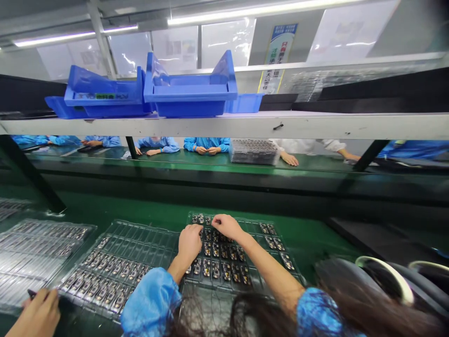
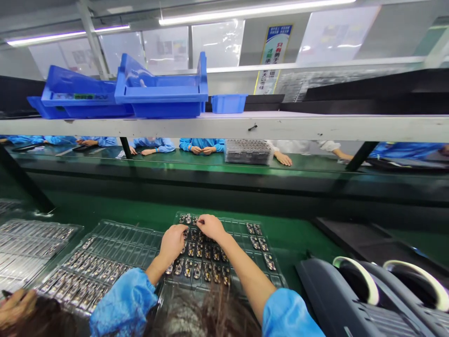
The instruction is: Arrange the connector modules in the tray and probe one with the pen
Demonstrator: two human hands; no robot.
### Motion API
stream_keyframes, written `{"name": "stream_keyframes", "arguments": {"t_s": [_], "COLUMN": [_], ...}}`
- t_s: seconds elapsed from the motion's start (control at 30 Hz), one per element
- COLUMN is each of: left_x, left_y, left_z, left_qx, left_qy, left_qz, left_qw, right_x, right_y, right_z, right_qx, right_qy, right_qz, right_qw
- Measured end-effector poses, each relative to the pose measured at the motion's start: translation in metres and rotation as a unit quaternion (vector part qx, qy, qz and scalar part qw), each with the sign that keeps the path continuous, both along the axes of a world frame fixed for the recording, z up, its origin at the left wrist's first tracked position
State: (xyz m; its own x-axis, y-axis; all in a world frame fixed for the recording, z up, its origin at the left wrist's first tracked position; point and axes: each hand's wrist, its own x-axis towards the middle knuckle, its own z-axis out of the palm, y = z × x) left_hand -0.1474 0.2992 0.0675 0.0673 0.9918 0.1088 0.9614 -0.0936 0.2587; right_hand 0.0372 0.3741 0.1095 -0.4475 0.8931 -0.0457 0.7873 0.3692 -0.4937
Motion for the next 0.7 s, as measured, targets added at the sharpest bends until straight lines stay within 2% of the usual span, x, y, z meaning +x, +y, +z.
{"name": "stream_keyframes", "arguments": {"t_s": [0.2,0.33,0.5,0.7], "left_x": [0.013,0.012,0.001,0.000], "left_y": [0.007,0.014,0.012,0.003], "left_z": [-0.002,-0.006,-0.008,-0.002], "left_qx": [-0.002,-0.008,0.009,0.041], "left_qy": [-0.004,-0.004,-0.009,-0.027], "left_qz": [-0.030,-0.046,-0.035,-0.038], "left_qw": [1.000,0.999,0.999,0.998], "right_x": [-0.008,-0.017,-0.026,-0.034], "right_y": [-0.001,-0.001,-0.005,-0.010], "right_z": [-0.019,-0.024,-0.016,-0.001], "right_qx": [-0.020,-0.041,-0.059,-0.057], "right_qy": [-0.036,-0.062,-0.100,-0.140], "right_qz": [-0.001,-0.003,-0.038,-0.076], "right_qw": [0.999,0.997,0.993,0.986]}}
